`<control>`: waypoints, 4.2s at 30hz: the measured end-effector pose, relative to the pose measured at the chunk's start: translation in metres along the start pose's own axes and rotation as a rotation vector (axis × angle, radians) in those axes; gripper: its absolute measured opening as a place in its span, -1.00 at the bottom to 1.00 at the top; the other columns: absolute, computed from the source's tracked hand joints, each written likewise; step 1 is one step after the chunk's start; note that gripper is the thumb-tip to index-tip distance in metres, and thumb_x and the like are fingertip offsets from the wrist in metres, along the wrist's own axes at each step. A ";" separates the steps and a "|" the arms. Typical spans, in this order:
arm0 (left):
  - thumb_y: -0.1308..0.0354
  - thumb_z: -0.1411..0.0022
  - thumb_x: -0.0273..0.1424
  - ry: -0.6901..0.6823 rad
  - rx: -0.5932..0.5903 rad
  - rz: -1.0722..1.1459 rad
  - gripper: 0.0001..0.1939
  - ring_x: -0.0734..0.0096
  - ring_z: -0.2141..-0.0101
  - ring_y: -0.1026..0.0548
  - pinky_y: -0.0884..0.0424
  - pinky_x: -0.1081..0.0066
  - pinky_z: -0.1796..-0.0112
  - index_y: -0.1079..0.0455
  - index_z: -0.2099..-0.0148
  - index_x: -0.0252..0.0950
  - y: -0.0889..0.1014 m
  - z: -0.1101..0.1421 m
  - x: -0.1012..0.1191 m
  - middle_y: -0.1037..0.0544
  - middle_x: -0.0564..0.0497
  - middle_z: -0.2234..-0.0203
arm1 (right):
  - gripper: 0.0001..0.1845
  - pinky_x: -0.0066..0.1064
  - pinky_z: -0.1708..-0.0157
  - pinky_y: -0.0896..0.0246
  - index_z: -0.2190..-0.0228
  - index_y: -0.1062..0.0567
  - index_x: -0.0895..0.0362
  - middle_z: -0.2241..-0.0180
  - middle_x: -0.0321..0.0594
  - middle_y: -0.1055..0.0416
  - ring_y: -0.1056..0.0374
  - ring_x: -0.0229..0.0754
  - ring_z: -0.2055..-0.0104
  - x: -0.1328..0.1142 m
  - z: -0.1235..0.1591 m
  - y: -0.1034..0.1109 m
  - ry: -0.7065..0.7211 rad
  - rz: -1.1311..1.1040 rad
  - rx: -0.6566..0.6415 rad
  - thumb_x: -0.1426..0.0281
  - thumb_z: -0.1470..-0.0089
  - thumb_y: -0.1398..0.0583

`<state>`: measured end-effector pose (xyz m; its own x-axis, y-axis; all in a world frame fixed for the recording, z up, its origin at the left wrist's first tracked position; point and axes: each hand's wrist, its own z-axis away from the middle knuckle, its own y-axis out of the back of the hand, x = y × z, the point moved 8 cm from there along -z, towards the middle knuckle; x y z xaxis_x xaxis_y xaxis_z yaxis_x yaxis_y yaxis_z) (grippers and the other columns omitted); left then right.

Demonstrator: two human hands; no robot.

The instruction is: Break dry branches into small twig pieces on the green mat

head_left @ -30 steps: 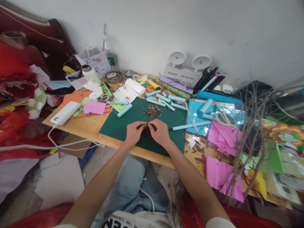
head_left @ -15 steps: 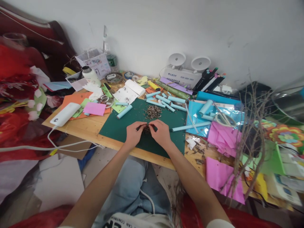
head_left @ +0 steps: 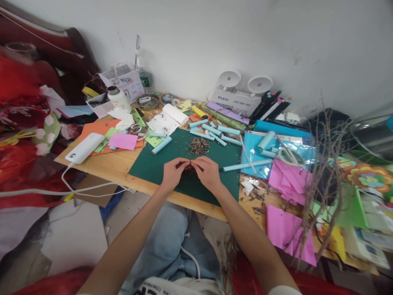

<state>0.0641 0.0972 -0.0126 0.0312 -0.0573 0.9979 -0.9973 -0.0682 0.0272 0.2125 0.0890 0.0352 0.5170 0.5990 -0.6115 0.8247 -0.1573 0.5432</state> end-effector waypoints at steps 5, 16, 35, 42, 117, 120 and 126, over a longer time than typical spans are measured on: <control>-0.30 -0.11 -0.24 -0.015 -0.040 -0.023 -0.76 0.37 0.40 -0.56 -0.53 0.38 0.28 -0.59 0.23 -0.29 -0.003 0.001 -0.002 -0.64 -0.03 0.39 | -0.83 -0.35 0.20 -0.33 0.34 -0.53 0.11 0.34 -0.15 -0.50 -0.40 -0.16 0.27 -0.001 -0.001 0.003 -0.031 0.036 -0.009 0.43 -0.21 -0.13; -0.22 -0.19 -0.26 -0.100 -0.054 -0.168 -0.79 0.38 0.41 -0.54 -0.47 0.42 0.32 -0.57 0.27 -0.29 -0.004 0.002 0.007 -0.62 -0.02 0.41 | -0.83 -0.34 0.21 -0.27 0.36 -0.45 0.11 0.35 -0.15 -0.43 -0.35 -0.14 0.26 0.000 -0.003 0.003 -0.100 0.055 -0.054 0.47 -0.20 -0.06; -0.17 -0.23 -0.29 -0.102 -0.082 -0.220 -0.80 0.42 0.44 -0.51 -0.43 0.45 0.34 -0.57 0.27 -0.27 -0.007 0.002 0.011 -0.60 0.01 0.44 | -0.82 -0.35 0.21 -0.31 0.36 -0.50 0.11 0.35 -0.16 -0.48 -0.40 -0.16 0.28 -0.002 -0.002 0.000 -0.083 0.040 -0.072 0.44 -0.20 -0.10; -0.18 -0.22 -0.26 -0.089 -0.087 -0.170 -0.78 0.41 0.44 -0.50 -0.43 0.44 0.34 -0.56 0.30 -0.28 -0.006 0.002 0.009 -0.59 0.01 0.45 | -0.81 -0.37 0.28 -0.29 0.42 -0.46 0.10 0.41 -0.20 -0.46 -0.38 -0.18 0.34 -0.003 -0.005 0.003 -0.145 -0.050 -0.065 0.41 -0.20 -0.09; -0.16 -0.25 -0.27 -0.081 -0.068 -0.117 -0.75 0.41 0.37 -0.57 -0.52 0.40 0.26 -0.48 0.08 -0.27 -0.006 0.001 0.005 -0.62 0.00 0.34 | -0.87 -0.36 0.23 -0.37 0.33 -0.56 0.09 0.34 -0.19 -0.52 -0.44 -0.19 0.31 -0.002 -0.004 0.003 -0.078 -0.049 -0.007 0.42 -0.15 -0.18; -0.16 -0.25 -0.28 -0.098 -0.086 -0.149 -0.76 0.42 0.38 -0.57 -0.51 0.43 0.28 -0.44 0.07 -0.26 -0.007 0.003 0.009 -0.61 0.02 0.38 | -0.84 -0.35 0.21 -0.35 0.35 -0.54 0.09 0.35 -0.18 -0.51 -0.43 -0.18 0.29 0.001 -0.002 0.000 -0.083 -0.007 -0.035 0.44 -0.17 -0.14; -0.19 -0.24 -0.29 -0.102 -0.034 -0.091 -0.80 0.38 0.31 -0.59 -0.52 0.39 0.22 -0.42 0.14 -0.28 -0.004 0.002 0.011 -0.61 -0.02 0.33 | -0.86 -0.36 0.25 -0.30 0.37 -0.48 0.12 0.37 -0.17 -0.46 -0.38 -0.17 0.31 0.003 -0.002 0.005 -0.127 0.028 -0.020 0.46 -0.16 -0.11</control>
<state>0.0685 0.0945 -0.0017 0.1266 -0.1538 0.9800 -0.9917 -0.0438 0.1212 0.2172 0.0916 0.0372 0.5656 0.4903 -0.6631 0.8055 -0.1559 0.5717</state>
